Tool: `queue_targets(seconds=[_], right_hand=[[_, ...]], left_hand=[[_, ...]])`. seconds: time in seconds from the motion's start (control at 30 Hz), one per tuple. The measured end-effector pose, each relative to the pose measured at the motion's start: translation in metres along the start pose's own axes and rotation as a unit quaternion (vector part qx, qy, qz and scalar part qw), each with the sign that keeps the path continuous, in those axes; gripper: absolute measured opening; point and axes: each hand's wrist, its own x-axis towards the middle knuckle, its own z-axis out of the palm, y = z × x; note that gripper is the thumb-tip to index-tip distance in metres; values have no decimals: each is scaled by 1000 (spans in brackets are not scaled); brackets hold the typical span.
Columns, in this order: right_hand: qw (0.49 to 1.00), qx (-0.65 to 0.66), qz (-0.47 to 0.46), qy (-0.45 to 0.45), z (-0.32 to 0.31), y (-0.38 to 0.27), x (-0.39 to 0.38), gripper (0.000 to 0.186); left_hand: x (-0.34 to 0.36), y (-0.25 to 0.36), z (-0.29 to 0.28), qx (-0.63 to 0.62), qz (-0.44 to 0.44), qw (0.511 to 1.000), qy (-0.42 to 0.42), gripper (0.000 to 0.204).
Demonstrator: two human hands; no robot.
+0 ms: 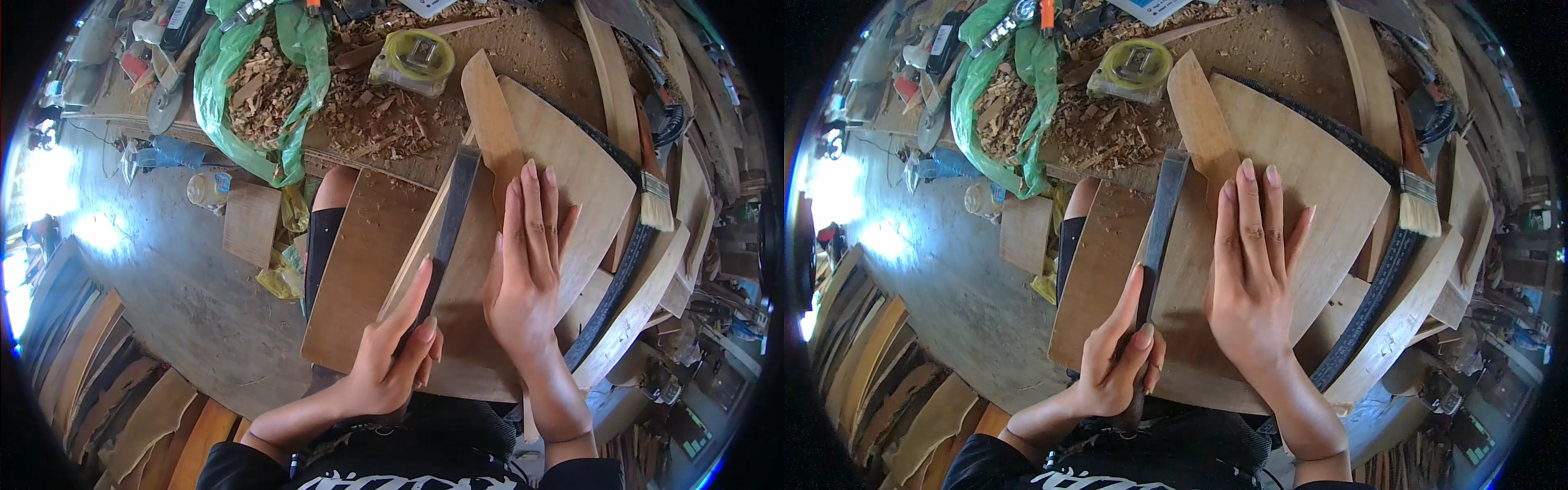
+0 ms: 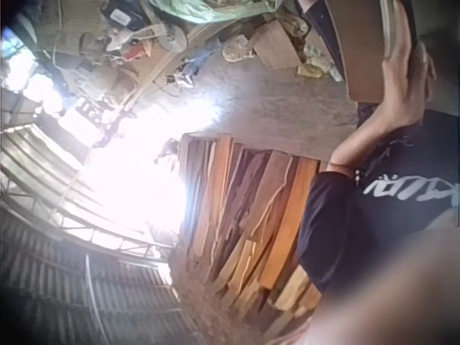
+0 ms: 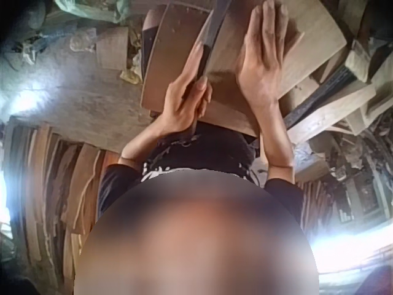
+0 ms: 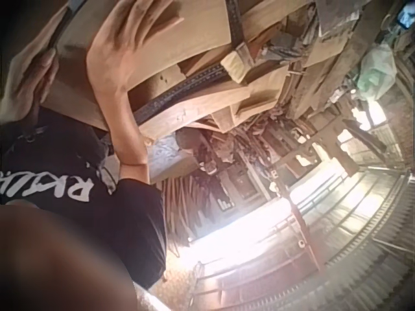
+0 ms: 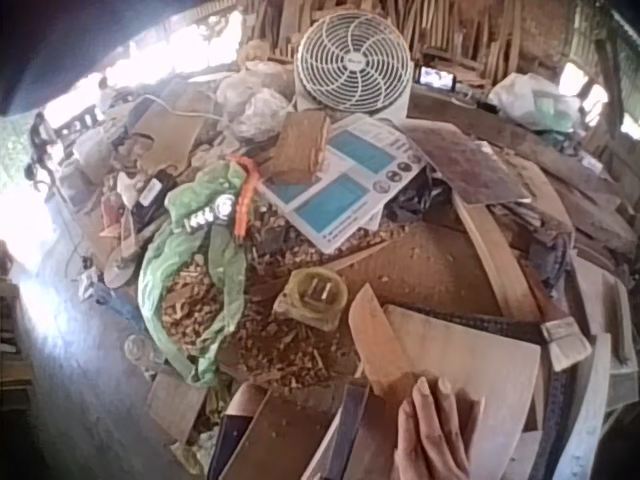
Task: The person is measuring, cleaning, and then chiseling a wooden workpiece at a workbench.
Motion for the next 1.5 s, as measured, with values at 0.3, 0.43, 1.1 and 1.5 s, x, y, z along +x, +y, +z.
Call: queue_targets(seconds=[0.3, 0.43, 1.1, 1.5], right_hand=[[1000, 2, 15, 0, 0, -3, 0, 53], [1000, 3, 15, -2, -1, -2, 0, 54], [1000, 7, 15, -1, -1, -3, -1, 55], [1000, 12, 17, 14, 0, -3, 0, 54]], left_hand=[[-2, -4, 11, -40, -28, 999, 15, 64], [0, -3, 17, -40, -14, 999, 19, 65], [5, -12, 39, -68, -9, 996, 62, 67], [19, -3, 45, -96, 1, 990, 104, 66]])
